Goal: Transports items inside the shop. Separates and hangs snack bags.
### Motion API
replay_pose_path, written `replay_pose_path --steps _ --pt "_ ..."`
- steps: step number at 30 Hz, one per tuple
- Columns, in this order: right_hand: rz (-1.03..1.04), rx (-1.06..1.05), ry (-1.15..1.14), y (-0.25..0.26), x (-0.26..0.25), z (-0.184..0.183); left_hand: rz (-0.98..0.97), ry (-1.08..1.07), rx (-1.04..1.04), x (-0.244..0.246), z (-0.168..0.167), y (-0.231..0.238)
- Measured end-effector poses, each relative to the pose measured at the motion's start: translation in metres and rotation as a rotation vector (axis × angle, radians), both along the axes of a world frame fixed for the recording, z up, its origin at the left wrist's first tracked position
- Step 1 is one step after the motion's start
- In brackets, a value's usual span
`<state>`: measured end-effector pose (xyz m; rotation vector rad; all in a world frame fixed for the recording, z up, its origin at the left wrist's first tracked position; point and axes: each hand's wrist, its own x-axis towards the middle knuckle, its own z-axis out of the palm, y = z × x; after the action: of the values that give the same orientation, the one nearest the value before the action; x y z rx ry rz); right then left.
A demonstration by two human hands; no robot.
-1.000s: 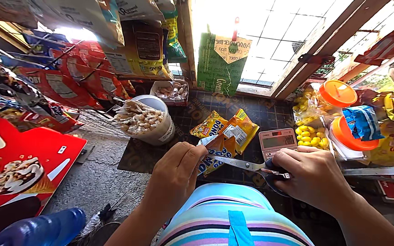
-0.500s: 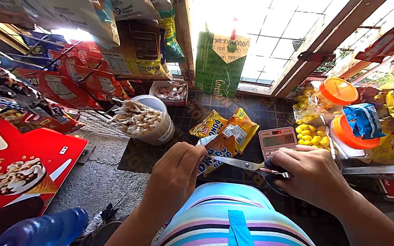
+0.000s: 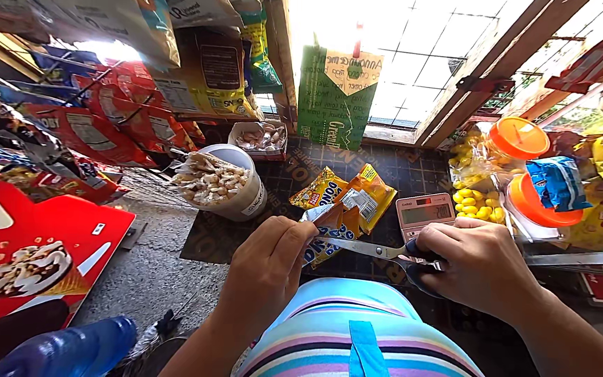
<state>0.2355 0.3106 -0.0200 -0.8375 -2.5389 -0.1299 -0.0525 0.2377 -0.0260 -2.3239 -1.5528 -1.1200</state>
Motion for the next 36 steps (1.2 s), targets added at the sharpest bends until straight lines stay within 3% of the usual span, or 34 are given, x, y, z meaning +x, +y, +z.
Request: replay_pose_path --steps 12,17,24,28,31,34,36 --pt "0.051 0.017 -0.028 0.001 0.003 0.003 -0.023 -0.019 -0.01 0.001 0.001 0.0" --pt "-0.057 0.055 -0.068 -0.003 0.022 0.016 -0.107 -0.164 -0.045 0.007 0.004 0.001" --pt "-0.302 -0.188 0.24 -0.014 0.067 -0.004 -0.381 -0.373 -0.221 0.039 -0.028 0.023" --pt "-0.353 -0.283 0.342 -0.021 0.059 -0.032 -0.178 -0.165 -0.181 0.038 -0.05 0.043" --pt "-0.371 -0.37 0.41 -0.026 0.055 -0.049 -0.023 -0.168 -0.228 0.011 -0.047 0.061" --pt "-0.394 -0.459 0.468 -0.029 0.049 -0.062 0.097 -0.188 -0.427 -0.016 -0.054 0.087" --pt "-0.394 -0.509 0.497 -0.031 0.041 -0.067 0.144 -0.202 -0.665 -0.022 -0.061 0.102"
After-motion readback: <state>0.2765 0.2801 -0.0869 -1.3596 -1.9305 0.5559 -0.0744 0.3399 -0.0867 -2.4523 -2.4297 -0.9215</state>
